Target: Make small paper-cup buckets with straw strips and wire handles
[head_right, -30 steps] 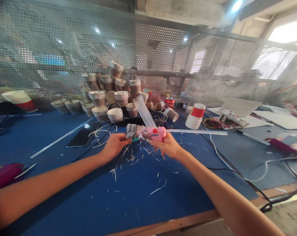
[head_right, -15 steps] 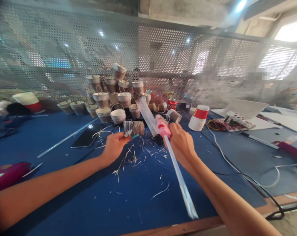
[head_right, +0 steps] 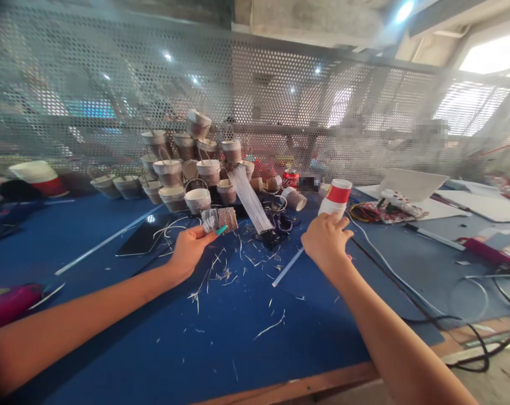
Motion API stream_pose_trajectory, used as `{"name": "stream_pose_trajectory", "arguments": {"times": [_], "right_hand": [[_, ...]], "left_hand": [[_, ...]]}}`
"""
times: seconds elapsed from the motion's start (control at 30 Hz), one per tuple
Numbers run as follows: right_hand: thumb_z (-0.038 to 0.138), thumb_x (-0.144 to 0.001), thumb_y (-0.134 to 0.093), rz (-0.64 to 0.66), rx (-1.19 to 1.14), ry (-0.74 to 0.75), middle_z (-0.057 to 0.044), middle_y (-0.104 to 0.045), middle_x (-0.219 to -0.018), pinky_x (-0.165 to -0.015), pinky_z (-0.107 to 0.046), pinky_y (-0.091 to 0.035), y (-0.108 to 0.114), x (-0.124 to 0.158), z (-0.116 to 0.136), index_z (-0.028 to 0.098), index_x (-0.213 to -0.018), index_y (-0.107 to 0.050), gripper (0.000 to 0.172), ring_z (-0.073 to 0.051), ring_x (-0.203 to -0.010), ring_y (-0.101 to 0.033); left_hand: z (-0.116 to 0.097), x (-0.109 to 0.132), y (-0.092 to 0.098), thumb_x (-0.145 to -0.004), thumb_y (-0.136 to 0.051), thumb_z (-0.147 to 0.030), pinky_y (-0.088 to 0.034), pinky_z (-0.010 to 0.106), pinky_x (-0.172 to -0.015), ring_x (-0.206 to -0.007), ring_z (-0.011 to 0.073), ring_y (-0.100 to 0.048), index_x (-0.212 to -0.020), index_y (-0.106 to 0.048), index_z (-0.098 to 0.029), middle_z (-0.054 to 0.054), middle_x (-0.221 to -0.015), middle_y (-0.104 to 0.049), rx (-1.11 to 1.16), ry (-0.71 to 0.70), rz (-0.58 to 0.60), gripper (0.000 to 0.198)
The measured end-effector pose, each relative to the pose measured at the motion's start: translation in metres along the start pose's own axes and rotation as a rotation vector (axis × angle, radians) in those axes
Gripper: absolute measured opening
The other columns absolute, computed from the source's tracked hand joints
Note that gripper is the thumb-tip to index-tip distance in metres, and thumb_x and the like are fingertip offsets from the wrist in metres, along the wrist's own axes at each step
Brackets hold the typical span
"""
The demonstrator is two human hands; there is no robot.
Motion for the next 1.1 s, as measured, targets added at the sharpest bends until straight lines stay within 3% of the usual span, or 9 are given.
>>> {"name": "stream_pose_trajectory", "arguments": {"times": [0.13,0.27,0.43,0.6,0.8,0.87,0.97,1.03,1.1], "right_hand": [[0.013,-0.077,-0.042,-0.071,-0.21,0.428,-0.019,-0.057,-0.098,-0.088,-0.044,-0.04,0.001,0.011,0.046,0.01,-0.09,-0.057,0.021,-0.031,-0.101,-0.048],[0.008,-0.071,-0.043,0.122,-0.369,0.629,-0.012,-0.059,-0.103,-0.09,-0.036,-0.04,-0.027,0.008,0.077,0.014,-0.095,-0.053,0.027,-0.025,-0.102,-0.051],[0.013,-0.076,-0.046,0.297,-0.275,0.539,-0.021,-0.062,-0.102,-0.073,-0.033,-0.043,-0.044,-0.011,0.1,0.005,-0.105,-0.051,0.03,-0.027,-0.088,-0.061],[0.013,-0.08,-0.044,0.341,-0.283,0.545,-0.021,-0.066,-0.101,-0.074,-0.032,-0.043,-0.025,-0.021,0.136,0.006,-0.101,-0.059,0.026,-0.029,-0.096,-0.062],[0.011,-0.079,-0.053,0.734,-0.456,0.552,-0.006,-0.072,-0.085,-0.062,-0.026,-0.049,-0.005,-0.048,0.148,0.018,-0.085,-0.068,0.017,-0.017,-0.069,-0.067],[0.013,-0.083,-0.05,0.682,-0.602,0.449,-0.007,-0.072,-0.084,-0.058,-0.024,-0.049,-0.001,-0.068,0.138,0.016,-0.089,-0.066,0.017,-0.014,-0.062,-0.066],[0.013,-0.081,-0.055,0.433,-0.533,0.427,-0.009,-0.07,-0.083,-0.054,-0.022,-0.048,-0.002,-0.088,0.124,0.011,-0.092,-0.064,0.014,-0.013,-0.059,-0.064],[0.012,-0.077,-0.06,0.458,-0.44,0.48,-0.008,-0.07,-0.081,-0.053,-0.021,-0.048,-0.016,-0.084,0.123,0.012,-0.09,-0.065,0.015,-0.014,-0.059,-0.064],[0.011,-0.075,-0.062,0.616,-0.376,0.5,-0.006,-0.069,-0.075,-0.051,-0.021,-0.048,-0.035,-0.074,0.122,0.014,-0.086,-0.066,0.012,-0.013,-0.056,-0.063]], "left_hand": [[-0.002,0.001,-0.001,-0.056,-0.078,-0.039,-0.04,0.024,-0.054,-0.06,0.0127,-0.055,-0.07,-0.07,-0.013,0.002,-0.066,-0.068,0.013,0.003,-0.005,0.03],[-0.005,0.001,-0.001,-0.058,-0.077,-0.041,-0.041,0.025,-0.057,-0.064,0.0152,-0.058,-0.073,-0.071,-0.014,0.001,-0.067,-0.069,-0.021,-0.034,0.008,0.031],[-0.003,0.001,-0.002,-0.058,-0.077,-0.04,-0.041,0.024,-0.059,-0.065,0.0144,-0.057,-0.075,-0.072,-0.014,0.001,-0.068,-0.069,0.013,-0.019,0.029,0.032],[-0.001,0.001,-0.003,-0.054,-0.079,-0.04,-0.039,0.023,-0.057,-0.061,0.012,-0.054,-0.07,-0.071,-0.014,0.0,-0.066,-0.068,0.035,0.025,0.014,0.032],[0.0,-0.001,-0.001,-0.06,-0.076,-0.04,-0.043,0.025,-0.06,-0.064,0.0144,-0.057,-0.072,-0.072,-0.015,0.002,-0.066,-0.068,-0.024,-0.029,0.023,0.029],[0.0,-0.001,-0.002,-0.061,-0.074,-0.04,-0.044,0.027,-0.063,-0.066,0.0155,-0.058,-0.073,-0.072,-0.015,0.002,-0.068,-0.069,-0.022,-0.03,0.028,0.028],[-0.001,0.0,-0.003,-0.061,-0.074,-0.037,-0.044,0.028,-0.065,-0.069,0.0161,-0.059,-0.077,-0.073,-0.015,0.004,-0.074,-0.071,-0.007,-0.024,0.031,0.027],[-0.002,0.001,-0.003,-0.06,-0.074,-0.035,-0.044,0.027,-0.066,-0.07,0.0158,-0.059,-0.077,-0.073,-0.015,0.004,-0.077,-0.072,0.003,-0.014,0.028,0.026],[-0.003,0.002,-0.004,-0.059,-0.075,-0.034,-0.044,0.027,-0.066,-0.07,0.0152,-0.059,-0.076,-0.073,-0.015,0.004,-0.079,-0.072,0.02,-0.001,0.024,0.026]]}}
Point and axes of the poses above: each hand's wrist, its own x-axis away from the middle knuckle, its own y-axis out of the back of the hand, z = x × y, the point moved 7 cm from there along -x, towards the middle knuckle
